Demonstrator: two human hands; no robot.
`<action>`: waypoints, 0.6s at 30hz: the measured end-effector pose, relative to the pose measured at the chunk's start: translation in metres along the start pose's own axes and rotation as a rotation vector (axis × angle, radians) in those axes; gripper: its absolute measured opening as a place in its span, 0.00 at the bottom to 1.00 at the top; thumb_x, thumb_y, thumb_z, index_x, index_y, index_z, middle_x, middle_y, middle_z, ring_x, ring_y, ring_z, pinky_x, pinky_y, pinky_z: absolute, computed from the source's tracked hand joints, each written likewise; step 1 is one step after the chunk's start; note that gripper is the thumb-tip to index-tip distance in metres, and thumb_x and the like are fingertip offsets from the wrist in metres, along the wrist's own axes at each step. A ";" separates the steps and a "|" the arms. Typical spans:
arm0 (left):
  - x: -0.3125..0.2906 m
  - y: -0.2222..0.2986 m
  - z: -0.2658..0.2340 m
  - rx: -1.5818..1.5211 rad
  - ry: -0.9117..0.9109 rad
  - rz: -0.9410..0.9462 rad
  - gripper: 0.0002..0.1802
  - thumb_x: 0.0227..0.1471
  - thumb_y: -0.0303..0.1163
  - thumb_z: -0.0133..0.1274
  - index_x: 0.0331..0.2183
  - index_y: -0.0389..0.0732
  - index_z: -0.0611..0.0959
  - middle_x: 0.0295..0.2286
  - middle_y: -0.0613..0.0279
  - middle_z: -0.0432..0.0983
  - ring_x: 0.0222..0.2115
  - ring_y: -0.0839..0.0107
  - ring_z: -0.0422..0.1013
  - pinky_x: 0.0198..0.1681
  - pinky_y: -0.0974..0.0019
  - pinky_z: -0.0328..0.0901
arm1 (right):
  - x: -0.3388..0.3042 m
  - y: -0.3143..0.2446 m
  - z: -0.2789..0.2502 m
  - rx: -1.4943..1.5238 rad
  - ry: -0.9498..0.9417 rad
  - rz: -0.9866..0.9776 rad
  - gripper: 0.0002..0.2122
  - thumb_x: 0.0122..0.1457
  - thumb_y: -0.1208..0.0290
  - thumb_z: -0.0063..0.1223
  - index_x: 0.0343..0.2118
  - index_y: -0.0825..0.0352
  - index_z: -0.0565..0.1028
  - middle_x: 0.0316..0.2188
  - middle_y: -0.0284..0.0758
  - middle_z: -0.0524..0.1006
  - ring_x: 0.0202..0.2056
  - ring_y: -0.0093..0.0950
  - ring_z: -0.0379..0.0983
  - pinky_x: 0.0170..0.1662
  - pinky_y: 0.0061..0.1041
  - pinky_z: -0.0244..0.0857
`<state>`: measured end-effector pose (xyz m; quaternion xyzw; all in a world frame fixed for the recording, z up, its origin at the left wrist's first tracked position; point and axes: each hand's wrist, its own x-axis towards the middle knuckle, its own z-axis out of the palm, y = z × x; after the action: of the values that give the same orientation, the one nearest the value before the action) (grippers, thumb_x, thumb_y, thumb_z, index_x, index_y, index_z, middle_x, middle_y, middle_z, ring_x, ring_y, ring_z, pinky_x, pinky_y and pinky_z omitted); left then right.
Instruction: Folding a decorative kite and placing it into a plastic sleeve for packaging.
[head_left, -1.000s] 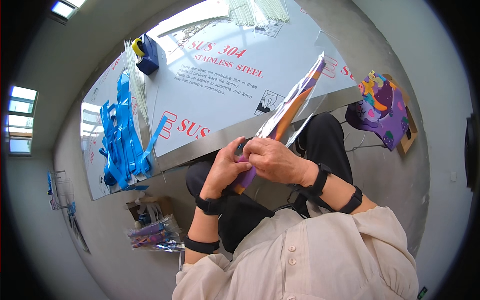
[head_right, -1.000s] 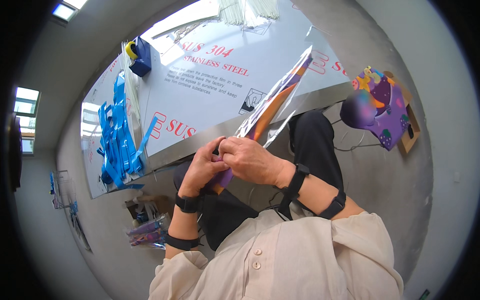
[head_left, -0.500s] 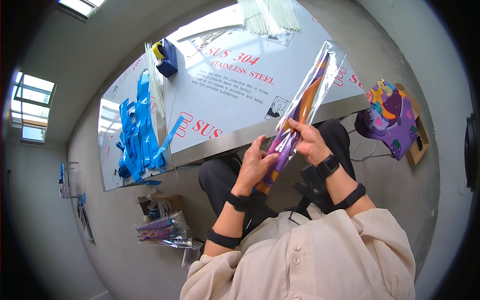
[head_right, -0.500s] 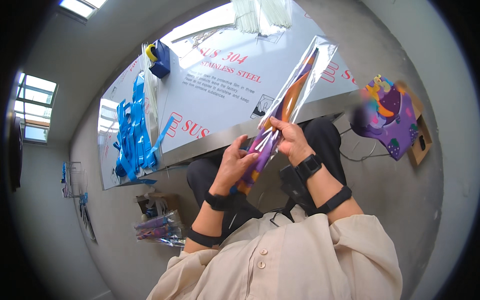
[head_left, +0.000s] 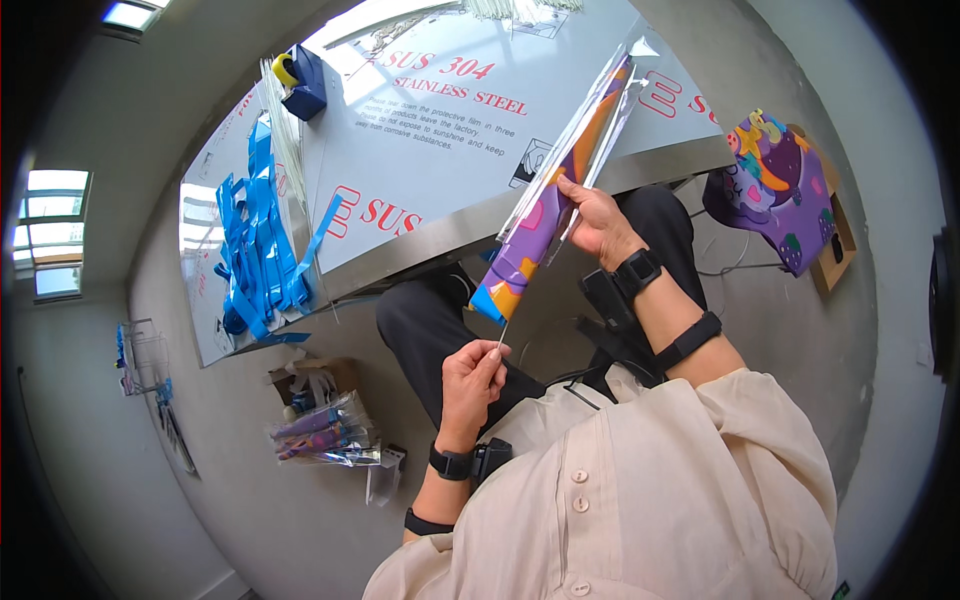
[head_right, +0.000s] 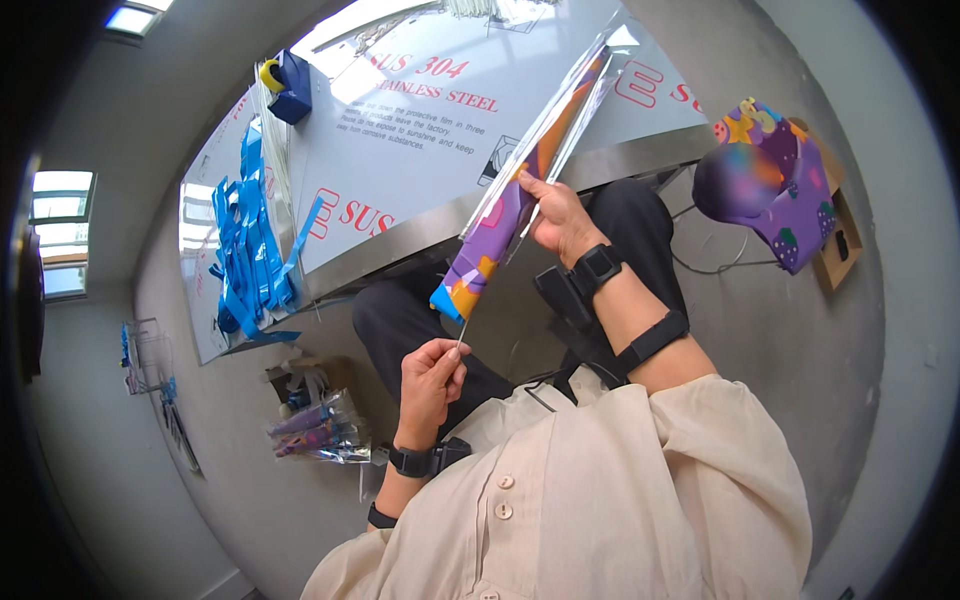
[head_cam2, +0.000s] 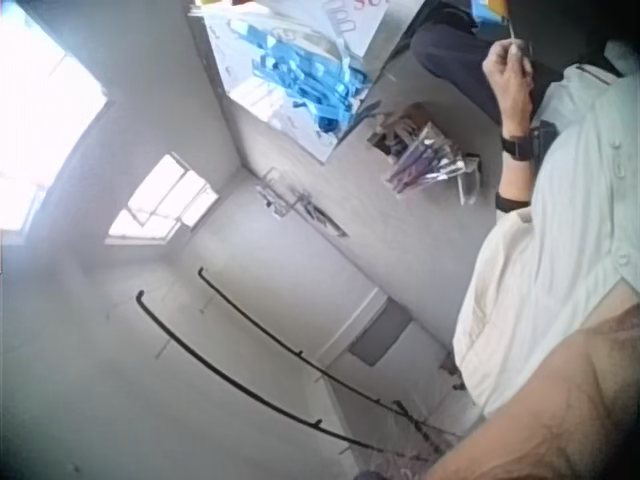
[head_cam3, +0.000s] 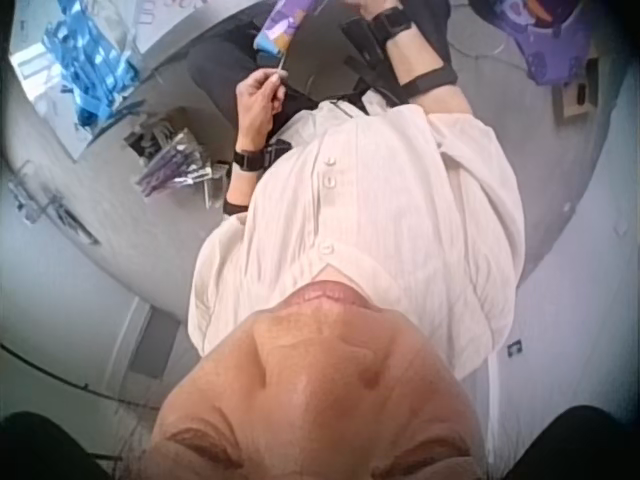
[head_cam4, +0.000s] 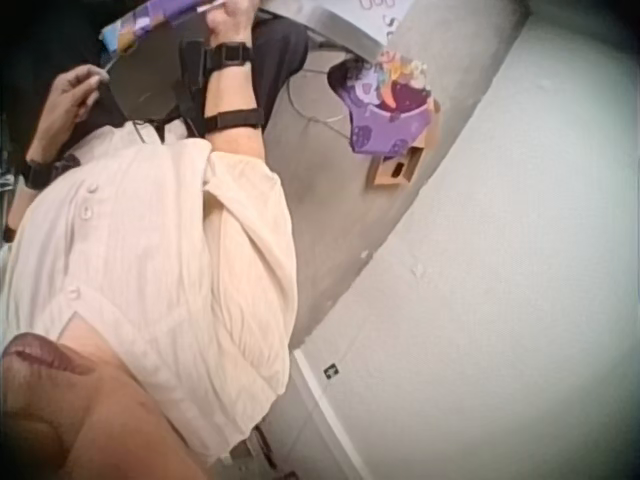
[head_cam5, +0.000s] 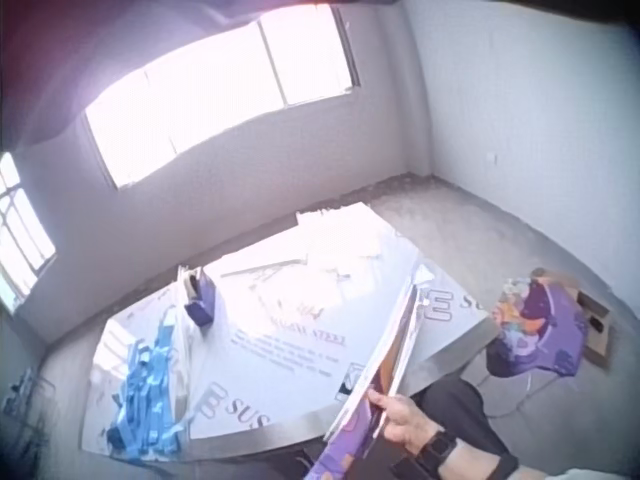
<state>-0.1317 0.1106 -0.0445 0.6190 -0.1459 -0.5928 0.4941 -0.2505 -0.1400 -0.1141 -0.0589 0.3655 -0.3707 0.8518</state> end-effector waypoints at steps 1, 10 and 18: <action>0.004 -0.002 0.002 0.032 0.025 0.019 0.09 0.58 0.26 0.46 0.39 0.32 0.76 0.16 0.65 0.70 0.10 0.86 0.55 0.12 0.81 0.47 | -0.005 0.001 -0.006 -0.047 -0.052 0.017 0.13 0.64 0.71 0.42 0.47 0.74 0.67 0.41 0.42 0.74 0.42 0.36 0.74 0.47 0.44 0.70; 0.045 0.001 0.019 0.020 0.059 0.131 0.30 0.58 0.29 0.45 0.59 0.32 0.56 0.18 0.58 0.72 0.10 0.86 0.54 0.12 0.80 0.48 | -0.025 0.008 -0.029 -0.229 -0.172 0.108 0.16 0.66 0.66 0.37 0.47 0.75 0.67 0.44 0.44 0.73 0.47 0.38 0.71 0.52 0.44 0.66; 0.078 0.018 0.051 0.688 0.283 0.660 0.10 0.48 0.19 0.46 0.36 0.33 0.68 0.21 0.50 0.74 0.19 0.57 0.73 0.25 0.60 0.67 | -0.041 0.014 -0.022 -0.378 -0.423 0.298 0.15 0.64 0.73 0.41 0.50 0.76 0.67 0.43 0.46 0.76 0.46 0.37 0.74 0.51 0.38 0.69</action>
<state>-0.1493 0.0199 -0.0666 0.7414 -0.4526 -0.2326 0.4376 -0.2758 -0.0981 -0.1120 -0.2375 0.2472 -0.1468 0.9279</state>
